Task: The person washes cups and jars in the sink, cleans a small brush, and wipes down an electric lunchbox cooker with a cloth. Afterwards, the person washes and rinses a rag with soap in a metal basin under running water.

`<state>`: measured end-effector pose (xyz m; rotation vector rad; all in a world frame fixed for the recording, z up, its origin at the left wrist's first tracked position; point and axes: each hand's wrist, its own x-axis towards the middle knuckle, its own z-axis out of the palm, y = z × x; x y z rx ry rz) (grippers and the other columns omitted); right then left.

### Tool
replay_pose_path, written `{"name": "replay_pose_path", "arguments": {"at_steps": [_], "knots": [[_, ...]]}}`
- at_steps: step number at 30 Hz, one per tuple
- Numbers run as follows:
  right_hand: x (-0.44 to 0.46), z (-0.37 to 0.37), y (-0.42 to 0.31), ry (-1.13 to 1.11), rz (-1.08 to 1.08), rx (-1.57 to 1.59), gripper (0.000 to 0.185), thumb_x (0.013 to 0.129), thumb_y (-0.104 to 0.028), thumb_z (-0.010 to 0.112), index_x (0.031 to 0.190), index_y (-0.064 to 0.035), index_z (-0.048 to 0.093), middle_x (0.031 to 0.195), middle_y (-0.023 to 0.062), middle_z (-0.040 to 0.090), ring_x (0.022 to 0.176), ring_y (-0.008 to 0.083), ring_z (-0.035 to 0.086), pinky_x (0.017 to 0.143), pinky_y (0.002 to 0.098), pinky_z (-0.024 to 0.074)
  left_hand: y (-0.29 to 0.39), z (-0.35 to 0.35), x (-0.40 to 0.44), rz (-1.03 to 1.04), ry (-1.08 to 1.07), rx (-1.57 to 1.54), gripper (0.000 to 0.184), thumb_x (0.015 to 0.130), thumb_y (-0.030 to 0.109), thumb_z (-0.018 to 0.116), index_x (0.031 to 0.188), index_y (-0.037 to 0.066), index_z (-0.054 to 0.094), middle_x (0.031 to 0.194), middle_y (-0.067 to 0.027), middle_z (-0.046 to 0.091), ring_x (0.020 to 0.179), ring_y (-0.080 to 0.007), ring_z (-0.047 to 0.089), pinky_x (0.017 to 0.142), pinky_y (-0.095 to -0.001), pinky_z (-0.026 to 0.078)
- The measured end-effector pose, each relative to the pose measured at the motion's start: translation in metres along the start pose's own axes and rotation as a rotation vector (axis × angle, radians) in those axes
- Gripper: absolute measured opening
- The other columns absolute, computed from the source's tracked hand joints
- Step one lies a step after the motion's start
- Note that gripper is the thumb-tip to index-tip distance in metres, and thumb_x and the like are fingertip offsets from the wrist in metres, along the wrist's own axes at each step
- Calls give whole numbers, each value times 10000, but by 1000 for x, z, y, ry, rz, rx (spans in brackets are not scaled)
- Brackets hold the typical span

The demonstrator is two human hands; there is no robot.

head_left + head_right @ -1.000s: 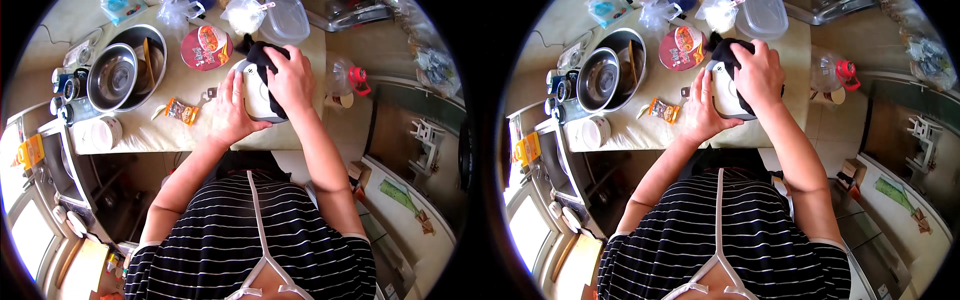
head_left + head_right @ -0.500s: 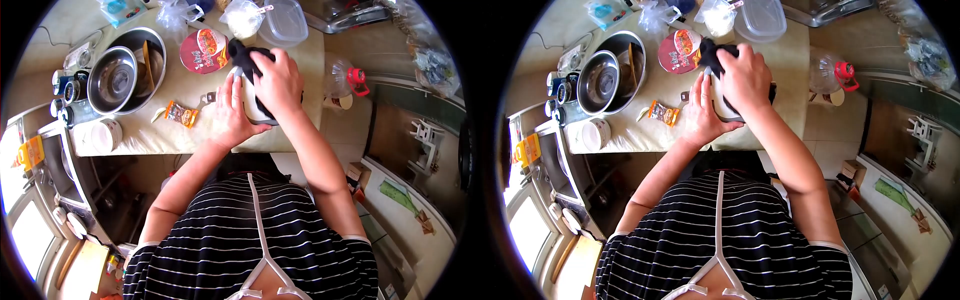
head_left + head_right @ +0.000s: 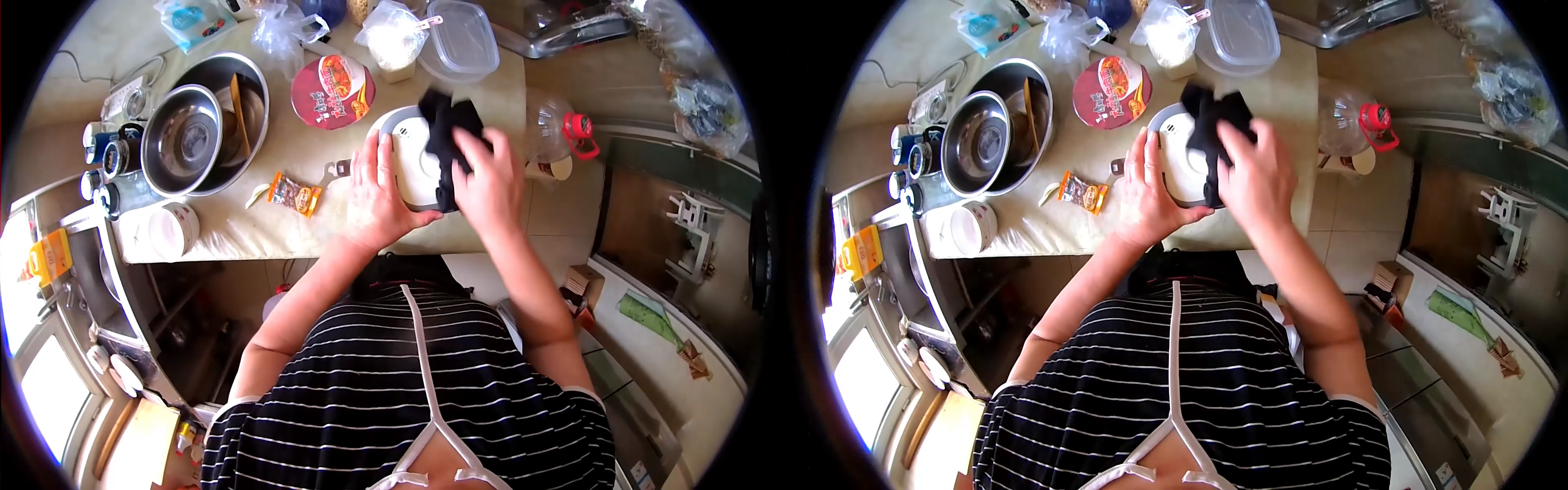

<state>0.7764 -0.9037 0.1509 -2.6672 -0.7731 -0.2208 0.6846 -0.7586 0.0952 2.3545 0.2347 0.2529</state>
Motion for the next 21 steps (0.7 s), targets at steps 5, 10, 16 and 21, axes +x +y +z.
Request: {"name": "replay_pose_path", "arguments": {"at_steps": [5,10,16,21], "knots": [[-42,-13,-7,-76,58,67,525,616,-106,788,1112,-205,647,1089,136,544,966,345,595,750,430,523,1,-1,-1,-19,-18,-10,1293,447,382,893,1439,-22,169,1445,-278,258,1337,-415,293,1101,-535,253],[60,22,-18,34,1,15,246,720,-147,693,962,-156,651,925,127,563,832,332,598,672,457,506,1,3,-1,12,27,3,1309,440,456,890,1431,-27,185,1426,-293,282,1310,-438,321,1091,-536,265],[-7,-4,-47,-138,-191,77,465,598,-87,757,1040,-207,679,1038,95,554,899,310,598,735,419,527,-13,17,-6,188,17,284,979,580,424,810,1303,-67,371,1376,-322,328,1284,-482,332,1047,-586,289],[-25,-16,-21,-164,-206,45,469,602,-163,763,1058,-222,671,1032,83,545,887,286,597,673,399,537,-9,12,-3,120,117,12,1125,525,422,845,1367,-73,287,1397,-304,313,1256,-464,363,1042,-567,306]]}}
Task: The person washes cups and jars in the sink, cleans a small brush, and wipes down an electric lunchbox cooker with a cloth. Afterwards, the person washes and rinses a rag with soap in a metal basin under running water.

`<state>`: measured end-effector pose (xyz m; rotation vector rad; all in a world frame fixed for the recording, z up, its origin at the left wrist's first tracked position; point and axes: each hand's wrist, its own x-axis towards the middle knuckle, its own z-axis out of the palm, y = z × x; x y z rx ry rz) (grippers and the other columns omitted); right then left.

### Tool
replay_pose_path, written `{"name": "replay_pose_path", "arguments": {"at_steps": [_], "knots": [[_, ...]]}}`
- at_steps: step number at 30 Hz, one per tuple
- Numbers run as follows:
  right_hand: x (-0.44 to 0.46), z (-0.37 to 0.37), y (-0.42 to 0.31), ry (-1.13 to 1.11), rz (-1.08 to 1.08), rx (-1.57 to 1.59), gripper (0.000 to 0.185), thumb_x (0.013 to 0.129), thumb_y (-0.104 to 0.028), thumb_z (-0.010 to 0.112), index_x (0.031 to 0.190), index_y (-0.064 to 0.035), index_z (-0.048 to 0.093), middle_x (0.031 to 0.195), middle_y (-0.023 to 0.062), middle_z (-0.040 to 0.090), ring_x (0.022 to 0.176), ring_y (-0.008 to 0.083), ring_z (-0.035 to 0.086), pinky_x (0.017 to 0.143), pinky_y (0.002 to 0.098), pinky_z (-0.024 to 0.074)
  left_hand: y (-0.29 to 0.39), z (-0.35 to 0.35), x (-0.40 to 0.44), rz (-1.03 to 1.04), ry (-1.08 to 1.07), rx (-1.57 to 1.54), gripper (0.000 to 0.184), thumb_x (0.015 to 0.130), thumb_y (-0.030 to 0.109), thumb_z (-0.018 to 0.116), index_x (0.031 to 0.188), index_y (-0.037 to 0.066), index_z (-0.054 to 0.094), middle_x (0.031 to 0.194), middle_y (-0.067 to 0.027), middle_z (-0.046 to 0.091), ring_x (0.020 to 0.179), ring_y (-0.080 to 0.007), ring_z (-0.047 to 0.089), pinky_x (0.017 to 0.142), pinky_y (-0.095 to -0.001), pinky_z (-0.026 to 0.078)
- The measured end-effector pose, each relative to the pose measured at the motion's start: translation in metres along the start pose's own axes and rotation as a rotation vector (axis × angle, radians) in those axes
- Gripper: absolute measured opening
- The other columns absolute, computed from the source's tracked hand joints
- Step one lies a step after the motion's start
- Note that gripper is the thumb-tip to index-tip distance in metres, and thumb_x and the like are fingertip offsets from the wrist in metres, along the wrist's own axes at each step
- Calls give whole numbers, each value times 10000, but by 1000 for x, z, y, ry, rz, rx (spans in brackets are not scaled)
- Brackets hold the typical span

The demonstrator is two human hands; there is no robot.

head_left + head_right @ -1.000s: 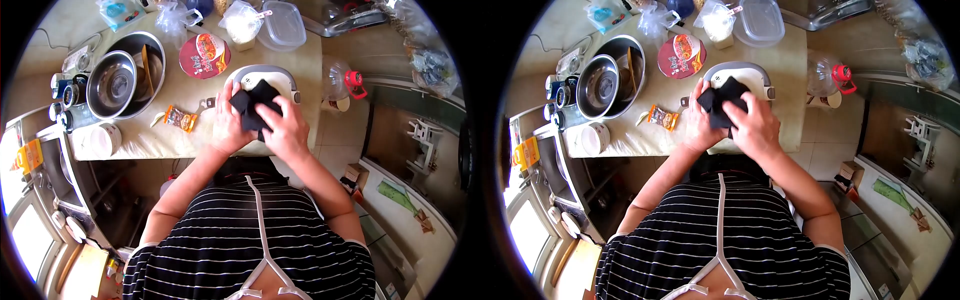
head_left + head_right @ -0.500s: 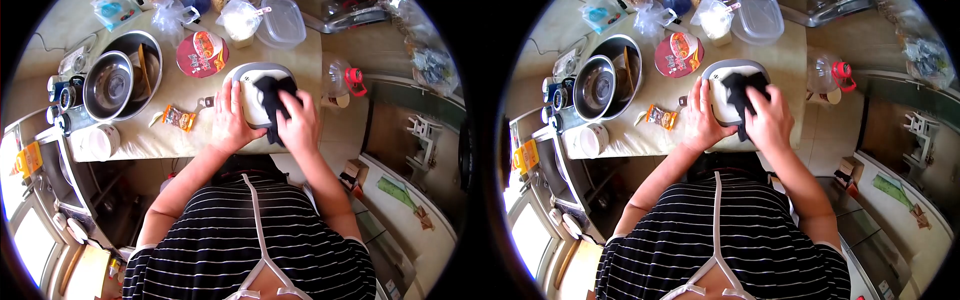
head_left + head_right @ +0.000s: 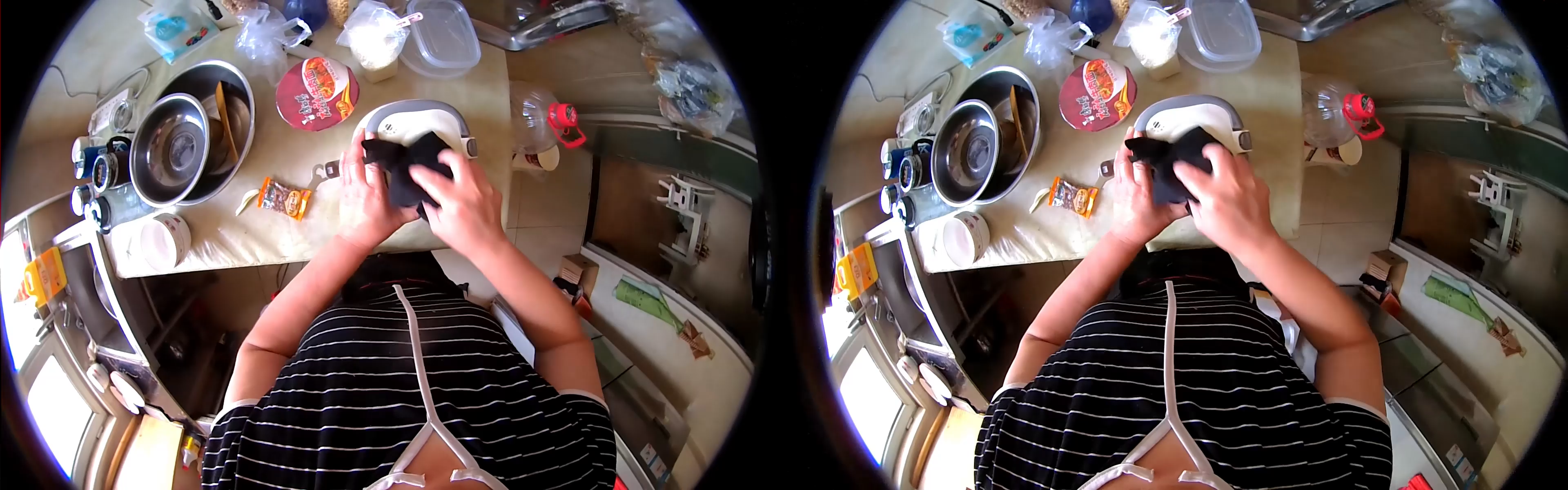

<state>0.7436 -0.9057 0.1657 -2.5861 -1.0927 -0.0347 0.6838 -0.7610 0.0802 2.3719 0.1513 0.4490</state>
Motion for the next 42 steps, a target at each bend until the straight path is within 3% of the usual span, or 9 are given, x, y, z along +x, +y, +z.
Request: {"name": "replay_pose_path", "arguments": {"at_steps": [7,13,19,24,29,33,35,41,42], "knots": [[79,28,2,36,232,-80,218,734,-177,644,949,-143,635,949,138,545,887,333,584,666,451,505,5,-1,1,40,-24,36,1313,452,490,884,1401,-92,188,1367,-339,331,1232,-496,372,1035,-522,346],[-55,-1,-13,71,292,94,433,626,-131,751,1045,-191,663,1047,113,541,920,314,588,699,417,526,1,-1,1,67,-39,-7,1074,627,218,822,1419,-91,166,1400,-346,286,1292,-488,325,1089,-502,300],[-30,-2,-17,397,261,253,464,598,-133,754,1049,-163,650,1081,138,554,932,327,590,725,429,510,-27,-28,5,233,-191,-68,1237,563,352,892,1459,-37,133,1422,-305,297,1314,-451,326,1074,-512,320],[12,25,-42,308,138,-45,135,715,-199,599,819,-117,623,854,100,509,743,257,547,488,353,472,-27,-23,6,133,-538,307,553,755,316,713,1140,-36,529,993,-246,595,956,-425,566,814,-499,459],[-62,14,-38,167,39,14,203,720,-202,604,916,-161,638,918,97,489,743,247,545,508,354,508,-40,-19,-1,169,-221,-2,904,814,299,690,1467,-32,159,1414,-295,358,1276,-417,421,1046,-441,372],[-25,-6,-38,275,66,73,349,667,-187,661,1013,-180,618,985,107,483,823,265,538,566,362,514,-26,-28,0,177,-176,-114,937,738,199,759,1453,-32,201,1383,-307,392,1229,-448,450,1024,-451,388],[15,-13,-42,354,54,56,308,676,-196,664,979,-158,620,979,105,489,821,264,541,575,379,507,-23,-31,4,-98,-574,315,812,695,295,778,1336,-17,391,1332,-254,460,1209,-389,479,1048,-535,314],[31,25,-45,130,107,57,208,744,-204,605,930,-115,637,908,113,511,737,269,565,522,376,509,-49,-15,-12,350,-151,428,684,641,420,778,1121,-5,539,1051,-157,600,1018,-332,575,1049,-619,237],[16,29,-45,169,86,81,189,762,-190,582,931,-123,634,907,111,508,698,263,563,498,372,511,-64,-9,-20,428,-202,496,660,722,367,708,1262,39,518,1314,-159,493,1199,-312,486,1083,-577,192]]}}
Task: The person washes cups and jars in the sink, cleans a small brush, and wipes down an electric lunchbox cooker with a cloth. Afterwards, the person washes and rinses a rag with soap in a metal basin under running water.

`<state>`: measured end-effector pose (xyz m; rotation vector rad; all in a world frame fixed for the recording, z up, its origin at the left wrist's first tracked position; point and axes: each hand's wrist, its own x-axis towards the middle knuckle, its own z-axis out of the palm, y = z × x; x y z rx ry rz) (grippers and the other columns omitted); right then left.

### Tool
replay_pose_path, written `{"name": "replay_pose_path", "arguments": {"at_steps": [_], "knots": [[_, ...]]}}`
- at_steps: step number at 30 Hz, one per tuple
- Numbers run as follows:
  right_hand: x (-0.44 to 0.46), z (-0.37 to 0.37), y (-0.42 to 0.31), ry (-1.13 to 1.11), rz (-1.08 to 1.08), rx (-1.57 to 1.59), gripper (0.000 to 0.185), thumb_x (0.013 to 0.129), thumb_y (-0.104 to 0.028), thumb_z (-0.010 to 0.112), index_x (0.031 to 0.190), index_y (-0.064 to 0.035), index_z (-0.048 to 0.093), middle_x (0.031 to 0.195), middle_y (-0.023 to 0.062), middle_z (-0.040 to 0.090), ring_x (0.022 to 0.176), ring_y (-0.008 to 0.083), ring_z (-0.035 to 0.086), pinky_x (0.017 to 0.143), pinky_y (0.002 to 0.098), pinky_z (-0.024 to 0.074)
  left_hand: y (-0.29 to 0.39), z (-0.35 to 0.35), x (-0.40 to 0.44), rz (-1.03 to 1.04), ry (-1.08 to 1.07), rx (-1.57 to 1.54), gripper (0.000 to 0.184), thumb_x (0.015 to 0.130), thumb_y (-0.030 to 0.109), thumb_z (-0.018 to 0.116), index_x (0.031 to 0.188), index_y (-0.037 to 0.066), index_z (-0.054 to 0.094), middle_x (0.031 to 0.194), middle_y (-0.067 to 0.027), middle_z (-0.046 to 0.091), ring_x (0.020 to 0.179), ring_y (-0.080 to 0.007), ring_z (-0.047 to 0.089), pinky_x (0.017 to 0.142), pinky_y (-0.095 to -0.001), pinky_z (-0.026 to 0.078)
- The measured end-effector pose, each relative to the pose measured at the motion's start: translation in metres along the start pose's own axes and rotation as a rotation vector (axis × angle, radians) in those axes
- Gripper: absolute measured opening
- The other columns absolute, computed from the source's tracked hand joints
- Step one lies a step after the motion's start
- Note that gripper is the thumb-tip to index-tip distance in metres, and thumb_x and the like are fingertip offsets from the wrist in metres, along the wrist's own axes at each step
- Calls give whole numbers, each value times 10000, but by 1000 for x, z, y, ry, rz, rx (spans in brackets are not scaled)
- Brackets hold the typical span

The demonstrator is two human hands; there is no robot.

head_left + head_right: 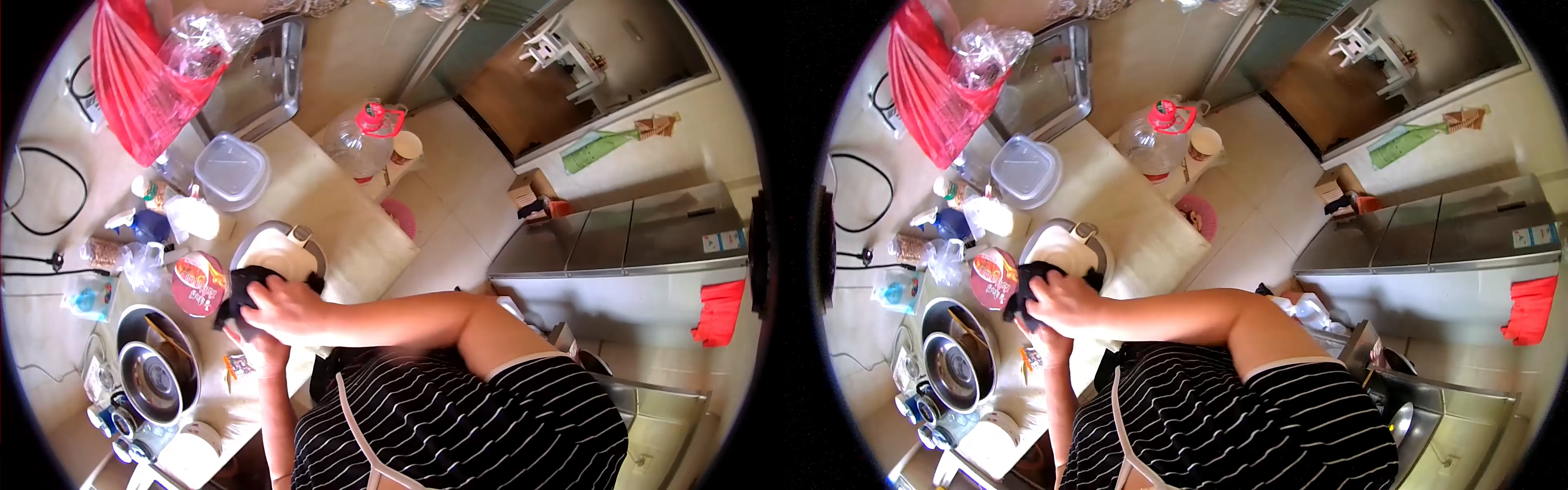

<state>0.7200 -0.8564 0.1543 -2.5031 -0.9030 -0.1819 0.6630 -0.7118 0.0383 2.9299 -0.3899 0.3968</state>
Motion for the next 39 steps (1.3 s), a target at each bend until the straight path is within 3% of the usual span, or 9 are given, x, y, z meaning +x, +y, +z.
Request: {"name": "replay_pose_path", "arguments": {"at_steps": [1,3,5,9,13,19,23,25,39], "knots": [[-16,-9,1,-21,-11,14,210,747,-178,603,951,-138,638,906,109,505,708,263,565,510,376,518,2,10,-2,-308,-34,-414,681,724,363,704,1295,48,506,1254,-146,545,1168,-305,516,1097,-563,176],[-48,-26,6,-137,-37,55,330,679,-171,686,1005,-166,643,943,94,508,731,260,575,544,378,534,10,-23,15,-113,-95,-92,842,742,380,692,1421,34,334,1247,-145,550,1183,-302,508,1101,-580,151],[-60,-45,19,-297,-4,92,379,655,-168,720,1025,-186,640,1001,87,523,808,266,600,595,374,543,20,-32,22,-407,-106,-378,1015,724,464,711,1473,24,186,1289,-174,519,1206,-331,492,1080,-636,138],[-6,-72,40,157,53,88,445,655,-178,768,1077,-198,631,1063,86,550,939,289,608,704,401,532,26,-43,29,-465,-206,-445,1355,489,515,868,1474,2,93,1365,-222,442,1272,-366,434,1052,-678,169],[29,-36,69,-46,386,7,430,700,-207,749,1111,-189,623,1066,137,549,908,308,602,720,436,514,31,-43,32,-509,-173,-485,1361,514,585,826,1502,76,41,1395,-213,418,1299,-374,396,1057,-668,159],[-27,-45,34,-191,221,69,391,680,-192,749,1053,-191,632,1015,123,532,852,313,597,629,428,524,27,-34,31,-504,-173,-435,1305,525,660,779,1470,17,149,1393,-207,415,1294,-364,407,1046,-664,197],[12,-27,28,-132,19,120,242,707,-178,688,945,-149,657,961,116,532,845,290,594,635,408,520,18,-21,24,-374,-219,-369,1012,613,370,820,1390,13,278,1255,-158,488,1178,-362,468,1035,-639,218],[47,-16,34,-115,48,24,153,721,-162,660,867,-114,656,928,119,553,852,285,596,648,403,516,28,-37,31,-493,-189,-460,1145,578,371,858,1449,19,204,1251,-192,513,1164,-378,471,1032,-529,260],[-41,-52,42,-137,203,-1,188,764,-159,612,948,-150,646,928,129,534,824,307,593,629,425,521,24,-44,39,-394,-142,-515,1267,565,511,847,1474,-9,133,1354,-253,434,1248,-407,424,1042,-564,274]]}}
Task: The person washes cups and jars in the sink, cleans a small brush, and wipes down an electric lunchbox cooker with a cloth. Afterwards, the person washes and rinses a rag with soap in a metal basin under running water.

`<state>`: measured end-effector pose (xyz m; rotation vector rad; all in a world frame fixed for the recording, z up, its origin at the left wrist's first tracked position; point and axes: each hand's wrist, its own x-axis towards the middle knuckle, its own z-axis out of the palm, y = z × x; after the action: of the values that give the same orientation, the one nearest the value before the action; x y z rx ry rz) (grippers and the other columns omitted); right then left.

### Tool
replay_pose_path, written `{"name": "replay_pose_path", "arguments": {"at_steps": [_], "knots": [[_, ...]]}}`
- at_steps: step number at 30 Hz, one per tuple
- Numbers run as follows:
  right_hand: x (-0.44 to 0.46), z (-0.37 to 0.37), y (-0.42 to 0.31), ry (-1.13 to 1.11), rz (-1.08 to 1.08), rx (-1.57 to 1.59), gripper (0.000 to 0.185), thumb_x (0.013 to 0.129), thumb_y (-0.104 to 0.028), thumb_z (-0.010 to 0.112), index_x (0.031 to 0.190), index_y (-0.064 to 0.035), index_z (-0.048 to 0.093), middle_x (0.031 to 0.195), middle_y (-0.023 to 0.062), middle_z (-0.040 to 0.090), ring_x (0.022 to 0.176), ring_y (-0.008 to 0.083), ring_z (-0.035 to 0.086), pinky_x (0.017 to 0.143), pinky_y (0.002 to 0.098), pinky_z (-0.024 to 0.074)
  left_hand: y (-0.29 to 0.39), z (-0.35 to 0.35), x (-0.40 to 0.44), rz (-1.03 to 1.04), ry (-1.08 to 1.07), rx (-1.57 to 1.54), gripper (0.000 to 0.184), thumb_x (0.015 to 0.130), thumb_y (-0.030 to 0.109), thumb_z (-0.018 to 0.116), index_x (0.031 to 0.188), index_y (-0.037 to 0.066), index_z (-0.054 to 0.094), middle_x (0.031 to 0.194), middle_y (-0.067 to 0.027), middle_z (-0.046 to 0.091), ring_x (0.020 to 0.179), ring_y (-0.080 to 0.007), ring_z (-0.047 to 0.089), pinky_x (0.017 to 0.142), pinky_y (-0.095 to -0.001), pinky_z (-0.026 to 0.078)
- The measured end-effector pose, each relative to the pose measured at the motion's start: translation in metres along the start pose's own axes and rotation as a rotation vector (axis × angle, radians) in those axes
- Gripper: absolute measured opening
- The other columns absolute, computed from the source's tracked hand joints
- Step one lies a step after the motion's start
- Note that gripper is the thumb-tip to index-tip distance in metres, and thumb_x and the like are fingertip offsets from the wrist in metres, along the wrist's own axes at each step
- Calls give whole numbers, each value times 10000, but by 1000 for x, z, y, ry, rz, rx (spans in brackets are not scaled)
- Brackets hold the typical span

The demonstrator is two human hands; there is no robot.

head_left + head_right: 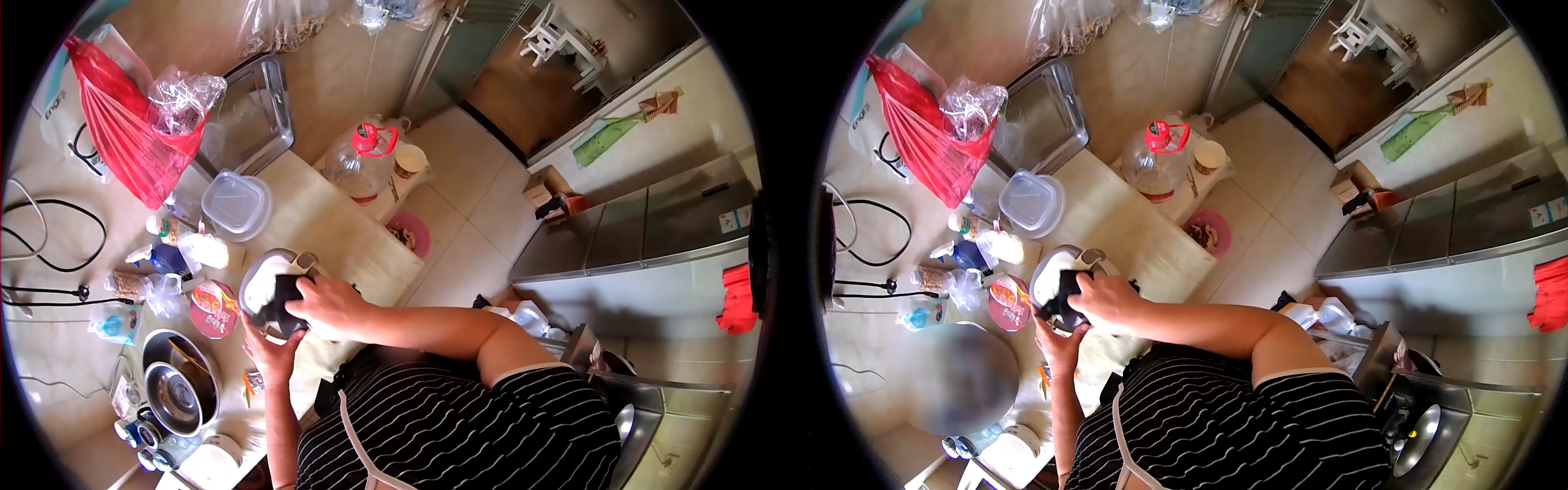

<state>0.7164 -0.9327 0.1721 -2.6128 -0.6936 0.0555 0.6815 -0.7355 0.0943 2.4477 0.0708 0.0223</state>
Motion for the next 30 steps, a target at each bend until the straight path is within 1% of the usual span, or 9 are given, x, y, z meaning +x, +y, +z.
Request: {"name": "replay_pose_path", "arguments": {"at_steps": [7,8,10,11,15,19,20,23,30], "knots": [[33,24,-13,172,-232,2,133,726,-189,623,849,-141,643,905,77,525,831,255,562,610,375,491,-22,23,7,280,143,-243,897,593,266,871,1294,-67,422,1193,-229,536,1105,-402,526,928,-470,434],[47,27,-17,206,-241,-38,120,724,-193,623,823,-128,645,909,70,532,836,248,563,612,368,491,-7,18,4,310,97,-145,914,631,197,860,1339,-56,340,1205,-187,529,1030,-334,547,900,-405,443],[75,31,-23,202,-174,-131,116,717,-202,630,792,-115,648,917,71,548,845,239,570,614,354,491,0,34,-7,258,210,132,1007,635,270,864,1379,-59,271,1201,-236,504,1060,-393,511,929,-458,410],[83,34,-22,225,-133,-132,107,724,-205,629,770,-114,662,913,72,556,847,232,563,619,354,491,0,49,-18,138,270,58,1089,633,327,862,1410,-59,203,1235,-279,452,1110,-438,458,957,-495,373],[64,9,-2,286,-142,53,144,734,-195,626,826,-88,651,938,110,546,836,257,557,626,374,488,11,31,-39,-40,-14,-447,1018,657,54,807,1451,10,172,1420,-250,290,1241,-370,386,989,-477,385],[7,-7,14,315,-269,114,264,720,-216,632,972,-135,635,976,118,528,830,270,558,610,373,491,2,1,-16,199,44,30,1130,538,275,902,1427,7,258,1391,-260,359,1224,-461,407,1025,-534,336],[-3,-7,15,260,-286,54,327,727,-213,621,1050,-165,640,1002,114,533,814,264,559,596,363,497,13,-7,4,489,16,195,1093,599,378,857,1421,-13,252,1417,-280,331,1297,-475,336,1072,-530,296],[-28,11,21,180,-332,-5,315,736,-205,600,1047,-180,645,1046,114,532,807,246,552,561,334,499,8,1,23,432,-74,105,932,713,278,756,1422,-39,239,1462,-297,264,1327,-447,323,1096,-505,282],[-13,15,13,188,-373,-15,160,727,-202,597,870,-143,638,937,86,523,779,231,537,514,321,464,13,5,12,359,-36,43,964,741,321,752,1448,-20,191,1476,-248,269,1346,-421,299,1107,-486,265]]}}
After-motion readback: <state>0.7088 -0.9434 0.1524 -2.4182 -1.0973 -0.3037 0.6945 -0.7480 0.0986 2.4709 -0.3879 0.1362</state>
